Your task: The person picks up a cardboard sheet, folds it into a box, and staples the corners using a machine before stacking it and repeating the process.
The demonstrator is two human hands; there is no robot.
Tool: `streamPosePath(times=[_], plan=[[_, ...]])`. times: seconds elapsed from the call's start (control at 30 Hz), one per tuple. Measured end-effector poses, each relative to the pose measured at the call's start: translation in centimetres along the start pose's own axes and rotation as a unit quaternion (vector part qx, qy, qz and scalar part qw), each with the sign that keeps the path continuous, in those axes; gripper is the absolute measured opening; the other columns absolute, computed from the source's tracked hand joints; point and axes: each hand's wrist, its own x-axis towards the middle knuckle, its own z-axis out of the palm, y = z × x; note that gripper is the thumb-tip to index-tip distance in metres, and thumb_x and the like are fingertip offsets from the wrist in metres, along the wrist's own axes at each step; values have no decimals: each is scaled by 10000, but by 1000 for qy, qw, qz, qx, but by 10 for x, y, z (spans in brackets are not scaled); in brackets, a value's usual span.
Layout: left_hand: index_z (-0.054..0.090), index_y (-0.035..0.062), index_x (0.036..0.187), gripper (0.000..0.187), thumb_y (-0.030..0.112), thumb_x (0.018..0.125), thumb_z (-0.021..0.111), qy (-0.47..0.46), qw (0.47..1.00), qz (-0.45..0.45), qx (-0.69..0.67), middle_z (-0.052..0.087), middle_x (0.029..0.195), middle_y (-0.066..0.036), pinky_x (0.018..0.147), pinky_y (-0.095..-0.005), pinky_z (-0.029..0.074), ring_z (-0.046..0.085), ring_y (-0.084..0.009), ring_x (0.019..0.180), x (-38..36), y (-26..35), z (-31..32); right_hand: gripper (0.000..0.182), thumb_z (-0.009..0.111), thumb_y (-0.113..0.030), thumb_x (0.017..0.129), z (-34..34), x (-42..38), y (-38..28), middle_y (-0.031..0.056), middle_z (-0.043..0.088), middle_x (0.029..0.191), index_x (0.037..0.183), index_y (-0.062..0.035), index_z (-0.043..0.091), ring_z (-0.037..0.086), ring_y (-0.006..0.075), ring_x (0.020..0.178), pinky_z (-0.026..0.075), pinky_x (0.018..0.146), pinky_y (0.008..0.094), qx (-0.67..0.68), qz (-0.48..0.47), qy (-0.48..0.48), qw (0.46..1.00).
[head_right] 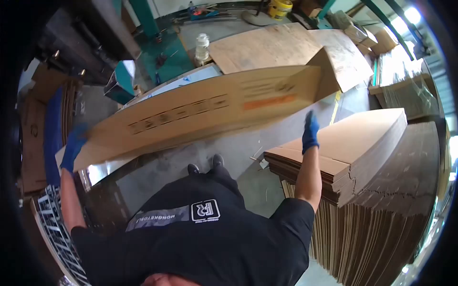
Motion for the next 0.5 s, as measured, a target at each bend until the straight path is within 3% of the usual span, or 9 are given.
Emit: streamPosePath(times=[0.1,0.17,0.2,0.23,0.3,0.37,0.4,0.43,0.5], plan=[[525,29,1276,553,325,826,646,141,951,261,89,617,1173,-160,883,-384,486,626,-279,1001,0,145,121,359,448,-368,962,108,-45,-6,-8,552,678,799,-98,620,454,111,596,379,559,298,-3,6,-114,993],[559,58,1231,632,496,784,649,60,927,369,29,636,1052,-208,824,-424,494,628,-352,930,-5,242,178,403,425,-330,972,206,-107,33,36,595,678,793,-36,634,514,152,611,411,577,332,-92,55,-238,965],[629,54,1097,556,512,781,625,57,931,360,30,653,917,-198,790,-430,495,634,-350,880,0,246,208,425,413,-310,977,245,-137,53,58,617,678,789,-5,642,544,172,618,427,586,349,-147,53,-285,946],[644,52,1021,508,503,789,616,-26,952,289,100,654,869,-188,754,-432,498,638,-347,829,8,251,214,430,448,-314,954,268,-126,115,159,616,646,745,18,626,537,224,570,414,560,372,-322,-157,-271,894],[660,52,912,460,494,798,605,-67,955,257,130,653,806,-175,694,-435,501,643,-340,747,5,238,211,451,466,-343,928,290,-89,195,235,614,688,725,26,629,564,306,572,414,554,429,-285,-271,-250,885],[662,53,845,447,494,802,602,10,931,354,84,651,775,-169,649,-437,501,642,-332,686,-27,218,206,554,485,-439,923,335,-133,97,122,599,593,720,49,650,516,185,575,440,564,403,-293,-124,-247,915],[671,63,878,421,474,800,618,20,936,338,92,655,777,-164,639,-434,501,643,-328,687,-42,211,210,527,480,-446,895,355,-135,93,245,635,723,761,28,668,630,354,623,444,574,457,-493,-193,-261,807],[680,74,910,398,453,798,634,39,938,330,105,659,780,-159,630,-431,501,644,-325,689,-46,209,210,561,483,-485,886,368,-140,101,261,631,745,775,31,672,646,354,668,457,602,442,-561,-271,-269,734],[681,75,931,381,431,804,637,122,945,297,71,664,781,-155,615,-427,500,647,-317,683,-36,195,199,569,483,-491,903,366,-166,94,209,640,686,752,27,661,625,301,634,454,609,422,-434,-206,-358,801]])
